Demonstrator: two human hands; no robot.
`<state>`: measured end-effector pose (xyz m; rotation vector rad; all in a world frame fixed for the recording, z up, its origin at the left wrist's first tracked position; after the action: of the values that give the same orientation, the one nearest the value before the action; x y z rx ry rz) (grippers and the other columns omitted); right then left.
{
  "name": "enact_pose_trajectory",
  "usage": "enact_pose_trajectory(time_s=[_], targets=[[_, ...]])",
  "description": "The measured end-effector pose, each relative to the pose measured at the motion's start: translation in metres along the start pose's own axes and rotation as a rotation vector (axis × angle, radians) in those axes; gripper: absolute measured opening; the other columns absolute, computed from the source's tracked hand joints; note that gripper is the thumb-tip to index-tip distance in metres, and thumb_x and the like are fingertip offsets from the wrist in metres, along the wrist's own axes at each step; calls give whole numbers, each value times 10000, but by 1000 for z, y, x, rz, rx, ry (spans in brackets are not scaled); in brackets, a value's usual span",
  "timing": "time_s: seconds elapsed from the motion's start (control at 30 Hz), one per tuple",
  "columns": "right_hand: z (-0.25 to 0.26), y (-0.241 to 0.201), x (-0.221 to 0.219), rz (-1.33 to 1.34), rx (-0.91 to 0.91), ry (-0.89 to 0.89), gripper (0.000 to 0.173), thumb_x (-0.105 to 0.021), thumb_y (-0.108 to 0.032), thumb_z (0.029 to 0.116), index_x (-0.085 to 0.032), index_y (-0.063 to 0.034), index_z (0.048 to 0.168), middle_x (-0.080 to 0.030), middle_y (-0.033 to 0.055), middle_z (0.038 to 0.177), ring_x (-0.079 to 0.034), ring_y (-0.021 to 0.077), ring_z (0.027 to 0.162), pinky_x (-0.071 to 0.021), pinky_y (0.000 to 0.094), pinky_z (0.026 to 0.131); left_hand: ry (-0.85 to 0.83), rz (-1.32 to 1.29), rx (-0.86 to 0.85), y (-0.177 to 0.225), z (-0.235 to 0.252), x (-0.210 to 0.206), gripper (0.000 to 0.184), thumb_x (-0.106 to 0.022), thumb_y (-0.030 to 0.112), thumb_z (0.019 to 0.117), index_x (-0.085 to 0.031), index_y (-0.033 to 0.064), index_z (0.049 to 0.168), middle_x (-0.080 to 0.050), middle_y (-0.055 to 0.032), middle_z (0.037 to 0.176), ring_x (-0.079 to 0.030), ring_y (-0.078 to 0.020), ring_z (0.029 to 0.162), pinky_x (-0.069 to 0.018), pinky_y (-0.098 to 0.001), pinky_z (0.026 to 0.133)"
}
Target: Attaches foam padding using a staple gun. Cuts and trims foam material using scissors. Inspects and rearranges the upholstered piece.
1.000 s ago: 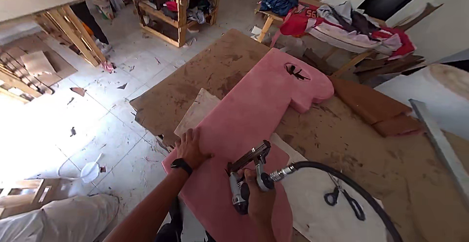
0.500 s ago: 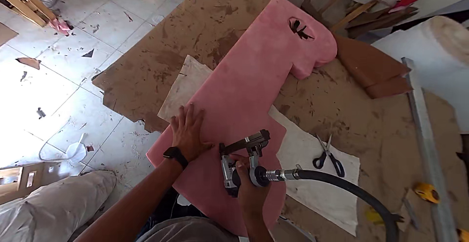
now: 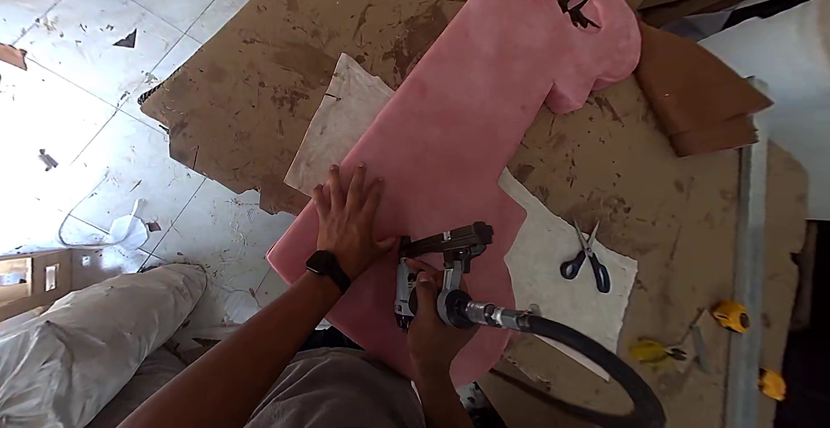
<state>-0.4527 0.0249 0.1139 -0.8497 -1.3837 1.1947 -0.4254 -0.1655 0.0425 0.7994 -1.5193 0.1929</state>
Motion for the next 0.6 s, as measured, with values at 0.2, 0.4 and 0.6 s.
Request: enact_pose_trajectory(time_s=[0.2,0.4,0.6], targets=[[-12,6,4,-6,10,62,138,-662,-63,875,-663,30,976,-732,121,853,-704,197,764,-592,306,698,18,-18,-24,1,-2,0,1121,-637,883,652,-327,383,1607,-72,-32,1746,27,-461,1570,-88,-773,1161],[-10,11,11,83,2,-87,177,-686,-101,879,-655,27,998,-743,171,949,-717,248,836,-597,340,749,2,-28,-26,1,-2,4,1115,-670,865,651,-330,392,1601,-73,-21,1745,18,-453,1572,-89,-769,1161],[-7,12,7,66,60,-143,160,-692,-139,904,-656,-19,1003,-735,142,916,-720,262,807,-613,368,702,-30,-28,-33,-2,0,2,1076,-659,857,671,-335,408,1592,-93,-19,1743,12,-464,1570,-100,-779,1155]])
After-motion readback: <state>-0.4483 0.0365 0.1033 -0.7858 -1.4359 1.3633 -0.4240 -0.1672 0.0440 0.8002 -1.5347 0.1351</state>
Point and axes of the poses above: each hand's wrist, its own z-axis towards the middle knuckle, its own x-axis out of the back of the hand, y = z × x, the point moved 7 cm from there along z, towards the middle knuckle
